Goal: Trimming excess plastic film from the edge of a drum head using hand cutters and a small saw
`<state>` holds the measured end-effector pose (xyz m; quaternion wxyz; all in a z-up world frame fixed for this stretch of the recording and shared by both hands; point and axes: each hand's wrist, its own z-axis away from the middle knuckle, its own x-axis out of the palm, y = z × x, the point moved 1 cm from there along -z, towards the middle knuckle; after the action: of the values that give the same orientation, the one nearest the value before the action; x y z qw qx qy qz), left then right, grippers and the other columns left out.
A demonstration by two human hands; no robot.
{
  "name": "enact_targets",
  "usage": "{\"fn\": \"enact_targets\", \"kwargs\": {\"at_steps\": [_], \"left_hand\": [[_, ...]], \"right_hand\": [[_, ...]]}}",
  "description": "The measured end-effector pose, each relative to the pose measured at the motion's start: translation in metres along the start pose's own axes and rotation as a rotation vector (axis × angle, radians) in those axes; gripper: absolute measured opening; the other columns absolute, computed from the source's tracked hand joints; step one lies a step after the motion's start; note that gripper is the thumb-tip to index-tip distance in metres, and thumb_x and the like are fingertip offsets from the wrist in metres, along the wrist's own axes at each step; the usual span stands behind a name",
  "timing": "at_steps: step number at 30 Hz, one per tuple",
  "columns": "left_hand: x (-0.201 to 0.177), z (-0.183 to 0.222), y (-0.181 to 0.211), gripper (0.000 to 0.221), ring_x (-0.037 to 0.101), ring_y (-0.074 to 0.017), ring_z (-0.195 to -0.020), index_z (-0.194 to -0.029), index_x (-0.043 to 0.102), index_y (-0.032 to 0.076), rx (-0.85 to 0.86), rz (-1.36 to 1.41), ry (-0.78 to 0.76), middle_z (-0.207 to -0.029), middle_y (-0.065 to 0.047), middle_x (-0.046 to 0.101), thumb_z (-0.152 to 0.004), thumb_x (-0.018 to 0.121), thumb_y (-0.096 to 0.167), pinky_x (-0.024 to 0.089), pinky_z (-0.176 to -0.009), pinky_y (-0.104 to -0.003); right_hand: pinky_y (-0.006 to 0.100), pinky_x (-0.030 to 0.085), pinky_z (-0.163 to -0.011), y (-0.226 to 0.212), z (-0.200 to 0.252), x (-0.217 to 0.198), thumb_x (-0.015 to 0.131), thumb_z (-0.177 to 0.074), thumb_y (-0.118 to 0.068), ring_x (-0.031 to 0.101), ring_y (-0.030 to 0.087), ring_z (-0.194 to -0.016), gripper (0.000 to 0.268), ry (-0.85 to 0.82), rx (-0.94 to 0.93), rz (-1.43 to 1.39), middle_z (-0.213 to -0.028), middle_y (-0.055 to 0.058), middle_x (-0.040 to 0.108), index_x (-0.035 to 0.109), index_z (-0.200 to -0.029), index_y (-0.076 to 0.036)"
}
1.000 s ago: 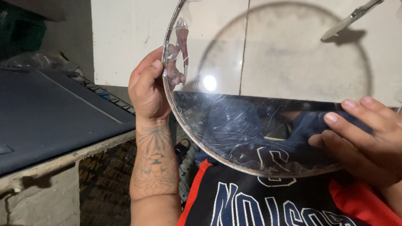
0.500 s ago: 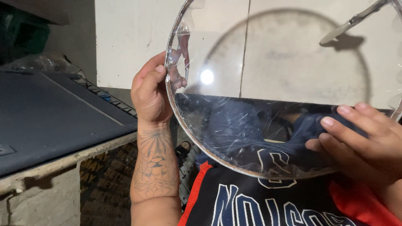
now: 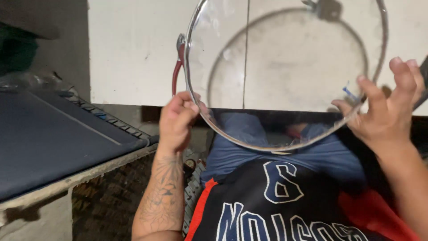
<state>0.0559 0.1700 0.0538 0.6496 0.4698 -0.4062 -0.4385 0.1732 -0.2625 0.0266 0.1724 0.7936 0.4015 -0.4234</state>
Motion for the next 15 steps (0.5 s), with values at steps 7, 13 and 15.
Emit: {"fn": "enact_targets", "kwargs": {"at_steps": [7, 13, 15], "left_hand": [[0.03, 0.014, -0.076, 0.012, 0.07, -0.0242, -0.07, -0.099, 0.059, 0.003, -0.135, 0.112, -0.059, -0.085, -0.018, 0.074, -0.087, 0.06, -0.001, 0.059, -0.071, -0.035], [0.05, 0.027, -0.119, 0.012, 0.072, -0.0263, -0.072, -0.098, 0.056, 0.003, -0.215, 0.131, -0.126, -0.092, -0.023, 0.076, -0.088, 0.061, -0.003, 0.061, -0.071, -0.034], [0.056, 0.028, -0.124, 0.011, 0.072, -0.0277, -0.074, -0.097, 0.056, 0.001, -0.252, 0.155, -0.152, -0.093, -0.024, 0.076, -0.089, 0.061, -0.003, 0.062, -0.073, -0.035]], "right_hand": [[0.035, 0.058, -0.078, -0.001, 0.043, 0.027, 0.081, -0.096, -0.001, 0.064, 0.026, -0.09, 0.054, 0.041, 1.028, -0.495, -0.123, 0.022, 0.054, 0.052, -0.141, 0.003], [0.032, 0.064, -0.058, 0.009, 0.046, 0.03, 0.053, -0.11, -0.045, 0.073, 0.023, -0.067, 0.039, 0.305, 1.495, -1.239, -0.09, 0.013, 0.071, 0.06, -0.126, -0.009], [0.033, 0.062, -0.058, 0.009, 0.044, 0.031, 0.048, -0.107, -0.053, 0.073, 0.022, -0.068, 0.047, 0.283, 1.523, -1.375, -0.086, 0.008, 0.071, 0.058, -0.128, -0.012]]}}
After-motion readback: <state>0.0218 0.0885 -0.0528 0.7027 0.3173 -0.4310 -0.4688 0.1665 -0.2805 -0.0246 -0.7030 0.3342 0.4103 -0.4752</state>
